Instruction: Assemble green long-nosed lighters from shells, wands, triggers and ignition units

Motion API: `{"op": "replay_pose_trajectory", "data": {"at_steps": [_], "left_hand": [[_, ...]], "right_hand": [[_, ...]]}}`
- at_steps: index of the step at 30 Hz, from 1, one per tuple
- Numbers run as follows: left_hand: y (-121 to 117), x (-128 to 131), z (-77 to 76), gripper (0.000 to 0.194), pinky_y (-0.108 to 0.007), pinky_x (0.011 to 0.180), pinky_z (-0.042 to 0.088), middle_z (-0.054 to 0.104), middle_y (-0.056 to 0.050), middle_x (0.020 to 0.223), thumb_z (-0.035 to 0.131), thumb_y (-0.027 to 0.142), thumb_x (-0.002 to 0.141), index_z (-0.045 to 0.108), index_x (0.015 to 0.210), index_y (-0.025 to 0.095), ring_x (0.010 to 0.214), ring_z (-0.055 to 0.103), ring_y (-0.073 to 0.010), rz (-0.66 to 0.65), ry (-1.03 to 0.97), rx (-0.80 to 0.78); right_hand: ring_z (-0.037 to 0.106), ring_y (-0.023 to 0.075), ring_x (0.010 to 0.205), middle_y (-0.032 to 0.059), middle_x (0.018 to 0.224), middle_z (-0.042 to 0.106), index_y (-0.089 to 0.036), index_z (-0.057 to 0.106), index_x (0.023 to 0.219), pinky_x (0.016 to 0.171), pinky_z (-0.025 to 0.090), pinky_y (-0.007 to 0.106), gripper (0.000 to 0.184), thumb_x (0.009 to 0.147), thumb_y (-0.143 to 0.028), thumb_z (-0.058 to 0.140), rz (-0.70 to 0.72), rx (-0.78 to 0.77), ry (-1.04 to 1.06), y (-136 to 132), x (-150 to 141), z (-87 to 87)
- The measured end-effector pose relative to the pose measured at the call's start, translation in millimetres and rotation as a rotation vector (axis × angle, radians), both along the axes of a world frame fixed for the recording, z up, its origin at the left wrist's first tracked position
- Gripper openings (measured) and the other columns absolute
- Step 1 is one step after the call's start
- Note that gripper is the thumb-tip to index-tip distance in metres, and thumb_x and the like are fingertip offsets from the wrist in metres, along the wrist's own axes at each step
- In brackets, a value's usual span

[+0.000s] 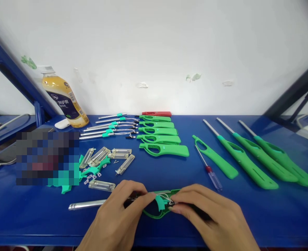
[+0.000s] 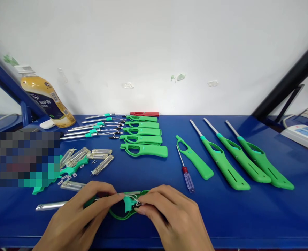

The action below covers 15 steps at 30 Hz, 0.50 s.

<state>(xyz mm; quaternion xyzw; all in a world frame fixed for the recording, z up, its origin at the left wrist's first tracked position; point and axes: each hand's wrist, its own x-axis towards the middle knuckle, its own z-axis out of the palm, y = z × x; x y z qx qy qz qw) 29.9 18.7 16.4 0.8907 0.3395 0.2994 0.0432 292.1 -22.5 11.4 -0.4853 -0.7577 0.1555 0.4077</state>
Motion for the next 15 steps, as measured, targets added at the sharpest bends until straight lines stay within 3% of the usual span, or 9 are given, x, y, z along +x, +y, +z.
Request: {"op": "replay_pose_trajectory", "data": {"at_steps": [7,15], "left_hand": [[-2.8,-2.4,-1.0,0.040,-0.018,0.089,0.062,0.070,-0.006,0.121,0.045,0.008,0.114,0.069,0.141,0.026,0.105,0.075,-0.0126,0.018,0.019,0.001],[-8.1,0.5,-0.6,0.032,-0.023,0.091,0.062,0.067,-0.007,0.122,0.056,0.008,0.112,0.068,0.138,0.022,0.107,0.072,-0.0147,-0.018,-0.070,-0.032]], "right_hand": [[0.080,0.0060,0.088,-0.0087,0.103,0.080,-0.033,0.077,0.104,0.086,0.059,0.008,0.006,0.109,-0.032,0.073,-0.033,-0.022,0.012,2.1,-3.9,1.6],[0.082,0.0084,0.086,-0.0048,0.100,0.083,-0.031,0.082,0.102,0.085,0.063,0.012,0.027,0.116,-0.040,0.061,-0.056,0.092,-0.057,2.1,-5.3,7.7]]}}
